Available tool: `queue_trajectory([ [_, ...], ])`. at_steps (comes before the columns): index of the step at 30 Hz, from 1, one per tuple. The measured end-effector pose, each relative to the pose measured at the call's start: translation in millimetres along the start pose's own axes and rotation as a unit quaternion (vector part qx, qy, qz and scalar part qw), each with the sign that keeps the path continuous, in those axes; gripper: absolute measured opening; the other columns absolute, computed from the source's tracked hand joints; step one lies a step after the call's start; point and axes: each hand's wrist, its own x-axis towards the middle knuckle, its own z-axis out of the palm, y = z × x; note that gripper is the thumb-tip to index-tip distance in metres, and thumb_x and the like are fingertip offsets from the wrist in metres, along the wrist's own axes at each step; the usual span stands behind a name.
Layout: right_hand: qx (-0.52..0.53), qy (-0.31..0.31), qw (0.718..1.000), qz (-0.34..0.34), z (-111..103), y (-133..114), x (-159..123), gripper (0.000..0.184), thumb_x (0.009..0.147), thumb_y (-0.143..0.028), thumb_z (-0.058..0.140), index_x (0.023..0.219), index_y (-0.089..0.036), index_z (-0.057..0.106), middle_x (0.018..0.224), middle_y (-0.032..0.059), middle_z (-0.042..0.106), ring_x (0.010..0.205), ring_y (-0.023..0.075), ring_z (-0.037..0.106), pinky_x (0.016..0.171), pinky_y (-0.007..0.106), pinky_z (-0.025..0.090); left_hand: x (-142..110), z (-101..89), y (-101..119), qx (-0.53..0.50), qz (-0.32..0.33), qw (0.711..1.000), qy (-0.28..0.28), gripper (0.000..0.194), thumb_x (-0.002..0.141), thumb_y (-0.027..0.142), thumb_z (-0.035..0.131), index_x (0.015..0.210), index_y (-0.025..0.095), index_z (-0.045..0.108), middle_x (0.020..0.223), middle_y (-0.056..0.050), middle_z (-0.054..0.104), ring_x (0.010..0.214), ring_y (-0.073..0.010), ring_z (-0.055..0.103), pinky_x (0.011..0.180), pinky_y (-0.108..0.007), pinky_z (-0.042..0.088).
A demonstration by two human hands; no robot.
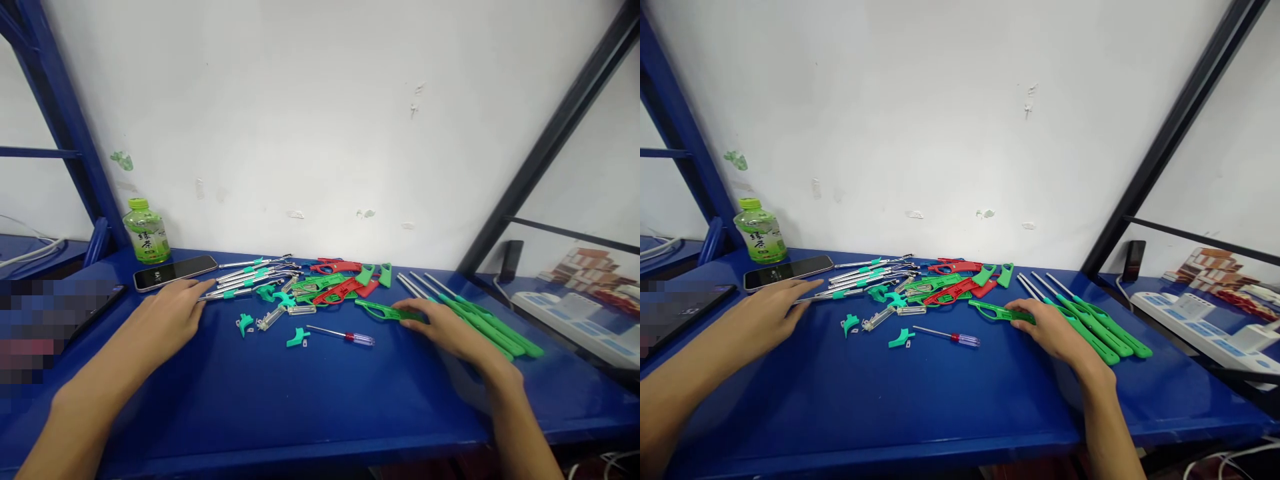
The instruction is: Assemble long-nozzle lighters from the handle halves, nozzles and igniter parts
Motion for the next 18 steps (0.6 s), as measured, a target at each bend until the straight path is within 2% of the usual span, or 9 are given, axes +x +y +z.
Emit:
queue_trajectory([
  [1, -0.001, -0.002, 1.0, 0.0, 0.1, 0.3, 0.0, 0.042, 0.093, -0.044, 0.062, 0.127, -0.024, 0.074, 0.133, 0.0102, 0.077, 0.124, 0.0336, 0.07, 0.111, 0.048, 0.052, 0.1, 4.5, -10.5, 0.017, -0.012, 1.0, -0.008, 0.049, 0.093, 0.03, 0.043, 0.125, 0.012, 0.075, 0.126, -0.025, 0.075, 0.116, -0.0471, 0.072, 0.095, -0.062, 0.057],
  [3, -0.003, -0.003, 1.0, -0.001, 0.2, 0.5, 0.0, 0.043, 0.093, -0.044, 0.061, 0.128, -0.023, 0.074, 0.135, 0.0108, 0.076, 0.125, 0.0336, 0.07, 0.111, 0.048, 0.051, -0.7, 11.9, -24.7, 0.035, -0.013, 0.999, -0.034, 0.046, 0.092, 0.029, 0.045, 0.121, 0.016, 0.077, 0.118, -0.022, 0.078, 0.109, -0.0428, 0.075, 0.094, -0.056, 0.058],
  [6, -0.005, -0.005, 1.0, -0.002, 0.5, 0.5, 0.1, 0.045, 0.093, -0.045, 0.059, 0.129, -0.021, 0.073, 0.136, 0.0123, 0.075, 0.126, 0.0338, 0.069, 0.112, 0.048, 0.051, -2.8, 16.8, -31.5, 0.05, 0.001, 0.997, -0.06, 0.04, 0.095, 0.03, 0.045, 0.116, 0.022, 0.079, 0.109, -0.018, 0.078, 0.104, -0.0376, 0.075, 0.091, -0.048, 0.058],
  [13, -0.005, -0.005, 1.0, -0.004, 0.0, -0.9, 0.6, 0.045, 0.092, -0.044, 0.059, 0.127, -0.02, 0.073, 0.133, 0.0131, 0.076, 0.124, 0.0333, 0.071, 0.11, 0.046, 0.052, -6.1, 9.4, -22.6, 0.061, 0.002, 0.994, -0.09, 0.037, 0.1, 0.031, 0.039, 0.098, 0.026, 0.075, 0.102, -0.015, 0.076, 0.092, -0.0341, 0.074, 0.068, -0.041, 0.05],
  [18, -0.001, 0.0, 1.0, -0.004, -0.4, -4.1, -0.1, 0.045, 0.091, -0.044, 0.061, 0.129, -0.022, 0.072, 0.126, 0.0123, 0.078, 0.118, 0.0328, 0.072, 0.104, 0.046, 0.054, -7.8, 1.6, -13.2, 0.052, -0.017, 0.995, -0.081, 0.035, 0.103, 0.031, 0.036, 0.098, 0.021, 0.07, 0.1, -0.014, 0.073, 0.089, -0.0337, 0.072, 0.067, -0.038, 0.046],
])
